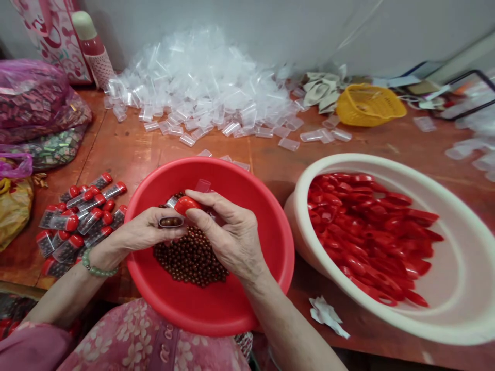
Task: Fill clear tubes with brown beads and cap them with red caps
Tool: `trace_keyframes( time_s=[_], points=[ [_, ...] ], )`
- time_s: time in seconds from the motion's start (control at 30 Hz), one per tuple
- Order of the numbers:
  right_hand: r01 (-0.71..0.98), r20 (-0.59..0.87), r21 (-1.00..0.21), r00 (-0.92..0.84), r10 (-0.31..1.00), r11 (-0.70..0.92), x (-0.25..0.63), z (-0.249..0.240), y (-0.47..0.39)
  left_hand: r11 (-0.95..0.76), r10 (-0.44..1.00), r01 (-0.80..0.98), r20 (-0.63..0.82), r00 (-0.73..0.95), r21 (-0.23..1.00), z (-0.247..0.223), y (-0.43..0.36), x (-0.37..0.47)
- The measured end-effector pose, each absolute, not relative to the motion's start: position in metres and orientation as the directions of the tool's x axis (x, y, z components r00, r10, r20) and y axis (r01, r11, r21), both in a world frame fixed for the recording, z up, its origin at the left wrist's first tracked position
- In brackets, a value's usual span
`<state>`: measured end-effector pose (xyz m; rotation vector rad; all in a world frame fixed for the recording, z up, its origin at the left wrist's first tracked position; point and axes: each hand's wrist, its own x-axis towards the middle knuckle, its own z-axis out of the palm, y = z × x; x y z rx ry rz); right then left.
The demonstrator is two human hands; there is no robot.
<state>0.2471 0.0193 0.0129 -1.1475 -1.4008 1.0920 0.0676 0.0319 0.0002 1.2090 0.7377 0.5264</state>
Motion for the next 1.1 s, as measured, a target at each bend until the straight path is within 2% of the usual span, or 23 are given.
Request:
trace_keyframes(
  time_s=[0.17,0.4,0.6,0.77,0.93,1.1],
  points=[
    [0.138,0.187,-0.97,-0.116,0.976,0.202,0.241,0.012,0.018,0.362,0.678,0.006,-0.267,0.685,0.932,-0.003,0.031,0.067],
    [0.233,0.294,-0.912,-0.198,0.935,0.336,0.236,0.013,0.019,0.331,0.69,-0.009,-0.235,0.685,0.944,-0.007,0.032,0.068],
    [0.364,0.353,-0.815,-0.305,0.885,0.451,0.235,0.012,0.022,0.419,0.682,-0.008,-0.308,0.663,0.908,-0.009,0.032,0.066],
    [0.442,0.332,-0.767,-0.348,0.877,0.466,0.237,0.014,0.026,0.455,0.649,0.051,-0.37,0.664,0.889,-0.005,0.034,0.063],
    [0.421,0.28,-0.786,-0.409,0.868,0.452,0.242,0.013,0.026,0.528,0.568,0.063,-0.407,0.716,0.847,-0.008,0.032,0.063],
    [0.477,0.344,-0.693,-0.439,0.83,0.54,0.239,0.013,0.023,0.523,0.565,0.138,-0.463,0.683,0.841,-0.006,0.031,0.067]
  ],
)
